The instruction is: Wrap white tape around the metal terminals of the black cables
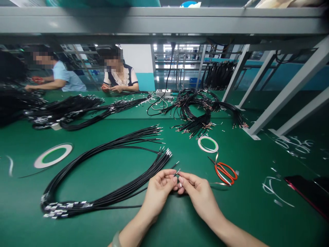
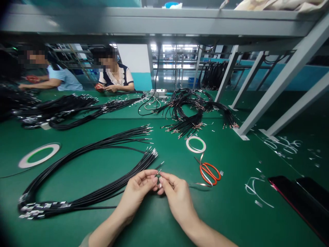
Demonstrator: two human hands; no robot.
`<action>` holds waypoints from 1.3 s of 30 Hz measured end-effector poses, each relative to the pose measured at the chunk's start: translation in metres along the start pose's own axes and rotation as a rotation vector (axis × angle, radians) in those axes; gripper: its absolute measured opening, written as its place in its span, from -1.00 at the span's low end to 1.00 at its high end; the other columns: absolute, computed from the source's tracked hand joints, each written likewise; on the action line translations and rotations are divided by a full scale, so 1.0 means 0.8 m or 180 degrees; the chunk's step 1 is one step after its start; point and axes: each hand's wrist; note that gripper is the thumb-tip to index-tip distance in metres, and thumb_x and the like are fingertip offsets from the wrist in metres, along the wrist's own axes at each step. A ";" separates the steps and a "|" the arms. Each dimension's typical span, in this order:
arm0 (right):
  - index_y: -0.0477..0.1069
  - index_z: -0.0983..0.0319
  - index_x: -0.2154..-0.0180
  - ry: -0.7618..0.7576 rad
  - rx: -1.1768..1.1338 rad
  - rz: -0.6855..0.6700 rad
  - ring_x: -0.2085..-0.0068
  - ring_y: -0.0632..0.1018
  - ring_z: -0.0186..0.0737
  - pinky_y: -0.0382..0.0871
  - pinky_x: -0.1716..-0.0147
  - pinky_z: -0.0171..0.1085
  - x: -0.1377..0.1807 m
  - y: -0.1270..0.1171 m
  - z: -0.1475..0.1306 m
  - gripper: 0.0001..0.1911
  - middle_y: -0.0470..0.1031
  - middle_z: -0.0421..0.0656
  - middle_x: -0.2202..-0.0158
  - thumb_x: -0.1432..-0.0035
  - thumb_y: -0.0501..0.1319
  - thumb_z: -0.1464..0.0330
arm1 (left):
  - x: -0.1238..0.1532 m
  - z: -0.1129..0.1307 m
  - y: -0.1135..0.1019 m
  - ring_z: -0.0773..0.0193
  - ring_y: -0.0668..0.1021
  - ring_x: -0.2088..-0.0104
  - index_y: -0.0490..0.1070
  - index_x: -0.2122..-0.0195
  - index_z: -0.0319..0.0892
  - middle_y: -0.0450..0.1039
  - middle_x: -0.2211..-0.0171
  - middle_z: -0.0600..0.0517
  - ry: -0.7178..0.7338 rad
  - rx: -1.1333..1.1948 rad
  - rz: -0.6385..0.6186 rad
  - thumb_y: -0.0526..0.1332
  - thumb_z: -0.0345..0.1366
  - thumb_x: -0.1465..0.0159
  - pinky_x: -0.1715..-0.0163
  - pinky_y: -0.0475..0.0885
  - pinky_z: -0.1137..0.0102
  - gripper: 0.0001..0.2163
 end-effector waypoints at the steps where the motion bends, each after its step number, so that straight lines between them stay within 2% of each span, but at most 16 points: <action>1: 0.45 0.35 0.02 0.0015 -0.0005 0.0021 0.44 0.52 -0.22 0.42 0.34 -0.21 0.000 0.000 0.001 -0.57 0.54 -0.14 0.49 -0.18 0.21 0.19 | -0.001 -0.001 0.000 0.35 0.54 0.49 0.48 0.25 -0.28 0.55 0.46 0.00 0.0060 -0.0039 0.0025 0.39 -0.26 -0.04 0.41 0.45 0.48 -0.72; 3: 0.33 0.35 -0.10 -0.0001 -0.0030 0.0037 0.46 0.50 -0.25 0.40 0.34 -0.22 0.000 -0.001 0.002 -0.50 0.49 -0.21 0.55 -0.20 0.19 0.21 | -0.002 -0.005 -0.001 0.34 0.55 0.50 0.48 0.28 -0.29 0.53 0.49 0.01 0.0192 -0.0183 0.0100 0.37 -0.26 -0.06 0.43 0.46 0.47 -0.75; 5: 0.29 0.33 -0.12 -0.0034 -0.0033 0.0032 0.50 0.47 -0.28 0.38 0.39 -0.26 -0.001 -0.002 0.000 -0.49 0.46 -0.26 0.57 -0.20 0.19 0.22 | -0.003 -0.008 -0.002 0.33 0.55 0.50 0.48 0.30 -0.28 0.53 0.49 0.01 0.0264 -0.0345 0.0182 0.35 -0.26 -0.08 0.44 0.46 0.47 -0.78; 8: 0.44 0.33 0.12 -0.0044 0.0028 0.0016 0.55 0.44 -0.34 0.33 0.51 -0.33 0.000 -0.001 -0.004 -0.63 0.46 -0.22 0.54 -0.17 0.21 0.17 | -0.004 -0.012 -0.003 0.31 0.56 0.49 0.48 0.29 -0.27 0.54 0.46 -0.01 0.0294 -0.0504 0.0221 0.34 -0.25 -0.10 0.43 0.48 0.45 -0.78; 10: 0.47 0.33 0.26 -0.0037 0.0074 -0.0003 0.56 0.43 -0.34 0.28 0.56 -0.37 0.001 0.001 -0.008 -0.65 0.48 -0.18 0.53 -0.16 0.20 0.14 | -0.004 -0.012 -0.004 0.30 0.57 0.48 0.48 0.30 -0.26 0.54 0.45 -0.01 0.0305 -0.0559 0.0205 0.33 -0.23 -0.11 0.42 0.49 0.44 -0.78; 15: 0.48 0.31 0.33 -0.0062 0.0202 0.0036 0.56 0.41 -0.35 0.24 0.58 -0.39 0.005 0.003 -0.013 -0.65 0.44 -0.22 0.59 -0.17 0.19 0.13 | -0.004 -0.011 -0.005 0.28 0.58 0.47 0.47 0.32 -0.25 0.54 0.47 0.01 0.0287 -0.0587 0.0150 0.32 -0.20 -0.12 0.43 0.50 0.44 -0.79; 26: 0.42 0.30 0.35 -0.0061 0.0292 0.0048 0.54 0.41 -0.34 0.27 0.52 -0.36 0.005 0.002 -0.015 -0.69 0.38 -0.25 0.59 -0.21 0.17 0.17 | 0.000 -0.003 -0.004 0.35 0.54 0.59 0.43 0.38 -0.29 0.52 0.61 0.03 -0.0034 -0.0446 0.0088 0.34 -0.19 -0.10 0.52 0.46 0.50 -0.76; 39: 0.42 0.29 0.35 -0.0138 0.0354 -0.0006 0.53 0.39 -0.35 0.27 0.52 -0.36 0.005 0.000 -0.015 -0.72 0.39 -0.25 0.56 -0.22 0.16 0.20 | 0.002 0.007 -0.003 0.43 0.48 0.66 0.44 0.43 -0.30 0.48 0.64 0.06 -0.0288 -0.0170 -0.0121 0.37 -0.15 -0.05 0.60 0.39 0.57 -0.72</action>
Point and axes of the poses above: each hand's wrist, its own x-axis away from the middle knuckle, its own y-axis out of the palm, z = x × y
